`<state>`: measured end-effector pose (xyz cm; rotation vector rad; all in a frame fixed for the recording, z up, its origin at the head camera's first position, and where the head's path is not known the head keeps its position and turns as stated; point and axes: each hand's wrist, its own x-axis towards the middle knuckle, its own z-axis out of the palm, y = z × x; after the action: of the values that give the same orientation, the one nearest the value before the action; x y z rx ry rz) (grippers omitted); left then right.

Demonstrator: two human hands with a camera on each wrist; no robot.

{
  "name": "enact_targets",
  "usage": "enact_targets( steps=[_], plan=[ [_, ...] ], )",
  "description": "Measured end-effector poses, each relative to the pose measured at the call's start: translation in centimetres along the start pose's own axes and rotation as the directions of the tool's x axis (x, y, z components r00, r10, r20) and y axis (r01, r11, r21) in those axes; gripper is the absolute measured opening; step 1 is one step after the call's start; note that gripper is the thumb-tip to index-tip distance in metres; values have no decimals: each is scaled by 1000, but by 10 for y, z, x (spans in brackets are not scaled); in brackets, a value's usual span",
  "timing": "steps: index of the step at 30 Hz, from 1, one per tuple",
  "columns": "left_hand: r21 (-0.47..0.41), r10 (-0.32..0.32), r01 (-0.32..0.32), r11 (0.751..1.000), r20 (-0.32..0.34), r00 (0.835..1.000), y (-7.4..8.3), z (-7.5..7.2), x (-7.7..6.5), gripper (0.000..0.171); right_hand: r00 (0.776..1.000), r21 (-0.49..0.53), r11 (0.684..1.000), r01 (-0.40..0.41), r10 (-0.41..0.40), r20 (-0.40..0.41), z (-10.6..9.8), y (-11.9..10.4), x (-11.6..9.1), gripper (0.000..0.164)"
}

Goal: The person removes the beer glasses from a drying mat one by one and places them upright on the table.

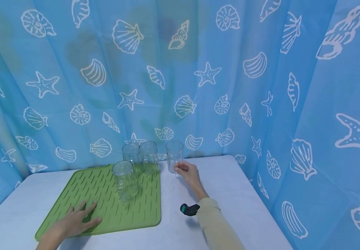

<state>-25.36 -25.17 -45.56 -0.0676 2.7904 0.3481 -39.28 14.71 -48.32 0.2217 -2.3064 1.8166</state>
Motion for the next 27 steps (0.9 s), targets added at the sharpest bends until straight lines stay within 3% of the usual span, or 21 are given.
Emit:
enact_targets(
  steps=[7, 11, 16, 19, 27],
  plan=[
    [2, 0, 0, 1000, -1, 1000, 0, 1, 0, 101, 997, -58, 997, -50, 46, -58, 3, -3, -7, 25],
    [6, 3, -3, 1000, -5, 1000, -1, 2, 1, 101, 992, 17, 996, -87, 89, -91, 3, -5, -12, 29],
    [5, 3, -3, 1000, -5, 1000, -1, 2, 2, 101, 986, 111, 991, -68, 84, -141, 2, -11, -16, 27],
    [7, -1, 1, 1000, 0, 1000, -1, 2, 2, 102, 990, 136, 989, -51, 68, -120, 2, -15, -20, 24],
    [9, -2, 2, 1000, 8, 1000, -1, 2, 3, 102, 999, 187, 982, -36, 32, 25, 5, -19, -30, 27]
  ],
)
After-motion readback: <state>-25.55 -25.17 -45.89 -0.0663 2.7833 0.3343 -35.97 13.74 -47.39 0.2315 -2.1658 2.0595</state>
